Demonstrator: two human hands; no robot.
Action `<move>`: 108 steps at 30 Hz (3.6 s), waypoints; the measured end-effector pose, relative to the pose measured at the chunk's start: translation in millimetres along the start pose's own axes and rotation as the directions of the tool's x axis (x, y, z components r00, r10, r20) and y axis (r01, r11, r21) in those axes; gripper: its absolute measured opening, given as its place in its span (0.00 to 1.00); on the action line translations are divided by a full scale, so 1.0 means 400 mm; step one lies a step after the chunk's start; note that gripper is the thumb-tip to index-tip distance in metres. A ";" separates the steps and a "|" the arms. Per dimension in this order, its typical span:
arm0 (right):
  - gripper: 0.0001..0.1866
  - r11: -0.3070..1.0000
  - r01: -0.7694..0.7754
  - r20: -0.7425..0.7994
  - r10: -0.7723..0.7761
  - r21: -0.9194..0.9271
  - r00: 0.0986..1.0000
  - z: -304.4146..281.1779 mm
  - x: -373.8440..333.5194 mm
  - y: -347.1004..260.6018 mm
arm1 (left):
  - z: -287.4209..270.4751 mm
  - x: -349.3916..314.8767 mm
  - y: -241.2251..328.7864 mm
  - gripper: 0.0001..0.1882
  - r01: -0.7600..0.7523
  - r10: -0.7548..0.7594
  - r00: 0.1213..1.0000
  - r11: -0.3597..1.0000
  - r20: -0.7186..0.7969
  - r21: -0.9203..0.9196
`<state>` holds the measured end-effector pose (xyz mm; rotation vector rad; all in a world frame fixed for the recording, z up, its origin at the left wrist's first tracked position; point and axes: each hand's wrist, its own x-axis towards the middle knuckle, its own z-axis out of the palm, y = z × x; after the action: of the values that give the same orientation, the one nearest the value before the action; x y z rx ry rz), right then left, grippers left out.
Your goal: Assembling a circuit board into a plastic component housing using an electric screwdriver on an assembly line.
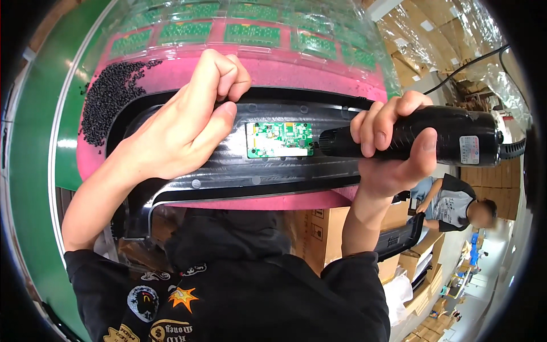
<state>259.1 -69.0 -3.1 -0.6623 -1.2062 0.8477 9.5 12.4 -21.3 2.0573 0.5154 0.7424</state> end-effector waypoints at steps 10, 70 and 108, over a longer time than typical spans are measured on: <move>0.22 0.985 -0.033 0.037 0.040 -0.172 0.999 0.042 0.016 0.024 | -0.036 0.016 0.038 0.06 -0.115 0.099 0.990 0.977 0.097 0.181; 0.35 -0.281 -0.922 -0.963 -0.110 0.268 -0.246 -0.936 -0.999 -0.064 | -0.571 -0.702 -0.133 0.23 -0.471 -0.499 0.636 0.352 -0.588 -0.809; 0.17 0.154 0.401 0.423 0.155 -0.903 0.893 -0.173 0.249 0.037 | -0.129 0.045 -0.082 0.10 0.038 -0.155 0.963 0.886 0.219 0.463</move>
<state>336.3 23.0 20.0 -1.4708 -2.2349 -0.1817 -14.7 71.1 -20.0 2.4947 0.6915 0.3054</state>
